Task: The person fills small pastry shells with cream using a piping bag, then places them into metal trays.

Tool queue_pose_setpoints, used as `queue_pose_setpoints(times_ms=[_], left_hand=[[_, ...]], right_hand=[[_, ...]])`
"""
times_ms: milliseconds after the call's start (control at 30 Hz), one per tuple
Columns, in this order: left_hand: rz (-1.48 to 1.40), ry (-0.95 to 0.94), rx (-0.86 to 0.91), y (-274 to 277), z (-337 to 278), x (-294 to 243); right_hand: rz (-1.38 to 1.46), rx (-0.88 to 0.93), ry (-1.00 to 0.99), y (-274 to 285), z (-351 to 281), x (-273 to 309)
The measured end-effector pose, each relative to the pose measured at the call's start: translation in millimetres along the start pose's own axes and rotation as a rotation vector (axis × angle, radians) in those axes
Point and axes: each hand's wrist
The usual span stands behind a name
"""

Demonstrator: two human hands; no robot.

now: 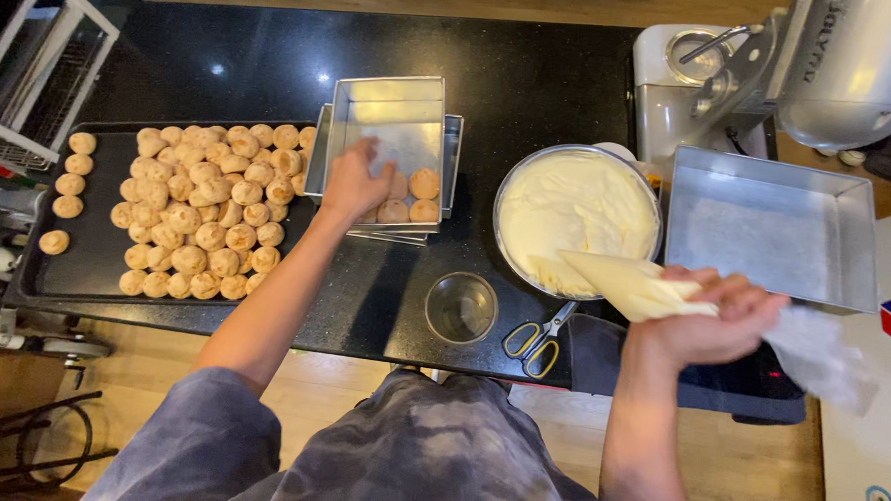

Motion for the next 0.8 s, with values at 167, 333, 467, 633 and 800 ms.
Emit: queue_pose_setpoints(times_ms=[167, 333, 467, 633, 800], left_hand=[[-0.321, -0.35, 0.02, 24.2, -24.8, -120.0], [-0.491, -0.673, 0.094, -9.3, -25.0, -228.6], [-1.116, -0.07, 0.543, -40.1, 6.6, -247.2], [-1.187, -0.279, 0.468, -70.1, -1.2, -259.4], [-1.216, -0.186, 0.245, -96.4, -34.2, -283.6]], right_hand=[[-0.501, 0.481, 0.165, -38.6, 7.6, -48.5], [-1.131, 1.155, 0.405, -92.9, 4.4, -61.5], [-0.711, 1.265, -0.19, -95.5, 37.0, -57.3], [-0.622, 1.082, -0.199, -67.9, 44.9, -81.7], [-0.729, 1.044, 0.431, -43.2, 35.9, -84.7]])
Point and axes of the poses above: each hand's wrist, its own z-axis towards the middle knuckle, its own y-axis out of the back of the hand, x = y × z, and after that the axes turned 1 degree about z, right-handed
